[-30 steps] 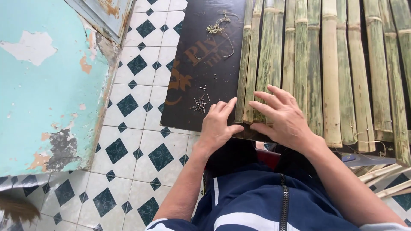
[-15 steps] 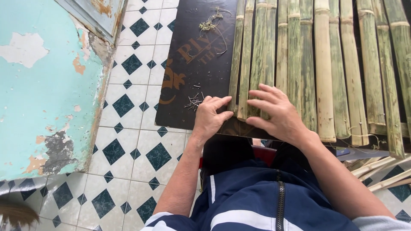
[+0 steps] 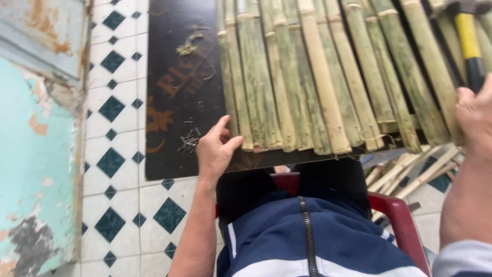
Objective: The person aligns bamboo strips on a workbench and uses a hammer to drive nails into the strips to secure them together. The person repeatedly picks up nails and hammers them into the bamboo assembly.
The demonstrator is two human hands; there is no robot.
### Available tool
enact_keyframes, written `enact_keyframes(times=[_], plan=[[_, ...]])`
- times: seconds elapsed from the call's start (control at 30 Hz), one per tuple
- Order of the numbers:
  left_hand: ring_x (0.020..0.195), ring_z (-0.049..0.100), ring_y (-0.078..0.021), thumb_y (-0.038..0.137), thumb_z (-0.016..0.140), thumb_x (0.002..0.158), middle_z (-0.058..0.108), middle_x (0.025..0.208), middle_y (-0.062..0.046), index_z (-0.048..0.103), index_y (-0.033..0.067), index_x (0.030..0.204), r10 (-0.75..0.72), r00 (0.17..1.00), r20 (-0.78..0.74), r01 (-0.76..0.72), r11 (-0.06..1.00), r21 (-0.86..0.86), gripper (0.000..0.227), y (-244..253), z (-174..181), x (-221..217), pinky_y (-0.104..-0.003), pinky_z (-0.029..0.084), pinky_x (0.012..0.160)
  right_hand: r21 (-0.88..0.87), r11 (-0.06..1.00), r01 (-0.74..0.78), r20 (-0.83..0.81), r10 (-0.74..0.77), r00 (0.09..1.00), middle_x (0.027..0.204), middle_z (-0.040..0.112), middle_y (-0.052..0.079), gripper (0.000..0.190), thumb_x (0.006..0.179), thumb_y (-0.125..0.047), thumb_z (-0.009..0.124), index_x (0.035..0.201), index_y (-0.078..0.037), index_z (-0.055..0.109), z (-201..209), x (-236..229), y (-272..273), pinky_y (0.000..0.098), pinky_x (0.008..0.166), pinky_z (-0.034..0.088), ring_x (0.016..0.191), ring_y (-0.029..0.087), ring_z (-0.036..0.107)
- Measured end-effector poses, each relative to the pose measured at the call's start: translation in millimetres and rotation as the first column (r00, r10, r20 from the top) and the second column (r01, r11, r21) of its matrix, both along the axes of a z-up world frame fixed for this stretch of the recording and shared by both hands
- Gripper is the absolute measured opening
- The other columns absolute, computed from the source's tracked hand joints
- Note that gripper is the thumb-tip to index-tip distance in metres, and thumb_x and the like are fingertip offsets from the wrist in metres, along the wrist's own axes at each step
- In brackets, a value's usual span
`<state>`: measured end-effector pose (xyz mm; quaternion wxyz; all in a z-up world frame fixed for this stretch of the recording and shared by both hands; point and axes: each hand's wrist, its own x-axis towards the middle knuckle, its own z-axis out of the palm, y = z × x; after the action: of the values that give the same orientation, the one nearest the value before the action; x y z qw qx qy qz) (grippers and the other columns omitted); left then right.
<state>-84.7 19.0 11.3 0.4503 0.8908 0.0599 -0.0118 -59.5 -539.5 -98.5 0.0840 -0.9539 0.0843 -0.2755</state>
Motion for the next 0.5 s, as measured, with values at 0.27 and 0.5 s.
enact_keyframes(times=[0.27, 0.5], plan=[[0.061, 0.047, -0.0117, 0.027, 0.063, 0.072, 0.050, 0.074, 0.002, 0.055, 0.0125, 0.122, -0.014, 1.000, -0.001, 0.014, 0.994, 0.108, 0.052, -11, 9, -2, -0.026, 0.038, 0.061, -0.187, 0.939, 0.288, -0.289, -0.333, 0.897, 0.083, 0.058, 0.025, 0.035, 0.072, -0.024, 0.054, 0.087, 0.006, 0.064, 54, 15, 11, 0.0441, 0.054, 0.049, 0.064, 0.040, 0.058], [0.060, 0.045, -0.0109, 0.025, 0.065, 0.074, 0.046, 0.075, 0.001, 0.053, 0.0112, 0.124, -0.018, 1.000, -0.006, 0.018, 0.995, 0.093, 0.053, -12, 8, -1, -0.025, 0.039, 0.061, 0.702, 0.691, 0.175, -0.222, -0.021, 0.975, 0.092, 0.054, 0.026, 0.036, 0.078, 0.006, 0.058, 0.110, 0.016, 0.047, 151, -62, 112, 0.0310, 0.045, 0.051, 0.066, 0.027, 0.057]])
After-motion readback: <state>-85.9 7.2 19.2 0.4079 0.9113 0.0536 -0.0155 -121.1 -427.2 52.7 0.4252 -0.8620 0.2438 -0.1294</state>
